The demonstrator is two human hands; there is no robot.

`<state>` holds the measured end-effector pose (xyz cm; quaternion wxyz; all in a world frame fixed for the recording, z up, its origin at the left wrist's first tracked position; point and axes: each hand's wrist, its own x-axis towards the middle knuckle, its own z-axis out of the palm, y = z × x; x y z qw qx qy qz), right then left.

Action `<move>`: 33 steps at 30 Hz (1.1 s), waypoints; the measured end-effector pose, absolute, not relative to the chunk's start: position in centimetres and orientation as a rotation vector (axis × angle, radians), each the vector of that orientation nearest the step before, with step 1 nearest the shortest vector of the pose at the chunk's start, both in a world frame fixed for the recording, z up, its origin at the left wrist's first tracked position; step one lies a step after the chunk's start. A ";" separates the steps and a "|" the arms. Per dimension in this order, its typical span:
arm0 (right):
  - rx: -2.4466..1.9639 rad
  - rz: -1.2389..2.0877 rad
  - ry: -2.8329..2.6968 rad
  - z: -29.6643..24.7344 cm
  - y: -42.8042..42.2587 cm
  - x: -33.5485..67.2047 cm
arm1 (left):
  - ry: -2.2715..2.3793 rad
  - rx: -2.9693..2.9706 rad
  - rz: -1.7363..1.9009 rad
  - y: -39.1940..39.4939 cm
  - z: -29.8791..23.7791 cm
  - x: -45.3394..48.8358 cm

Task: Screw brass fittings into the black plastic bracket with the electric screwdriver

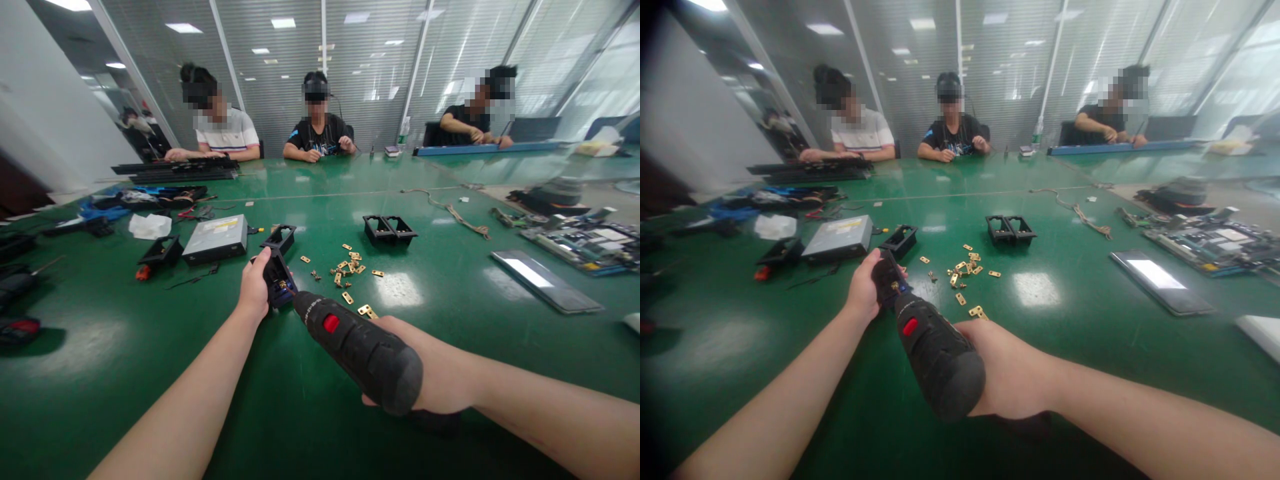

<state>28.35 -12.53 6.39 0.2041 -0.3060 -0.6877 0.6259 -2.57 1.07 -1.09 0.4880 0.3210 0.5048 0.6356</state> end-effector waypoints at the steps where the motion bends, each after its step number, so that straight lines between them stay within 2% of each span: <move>1: -0.856 1.745 -1.915 6.4 -12.6 28.3 | 1.231 0.783 1.542 1.0 -1.1 -2.6; 33: -0.796 1.765 -1.919 6.2 -12.4 28.3 | 1.242 0.790 1.547 1.0 -1.0 -2.6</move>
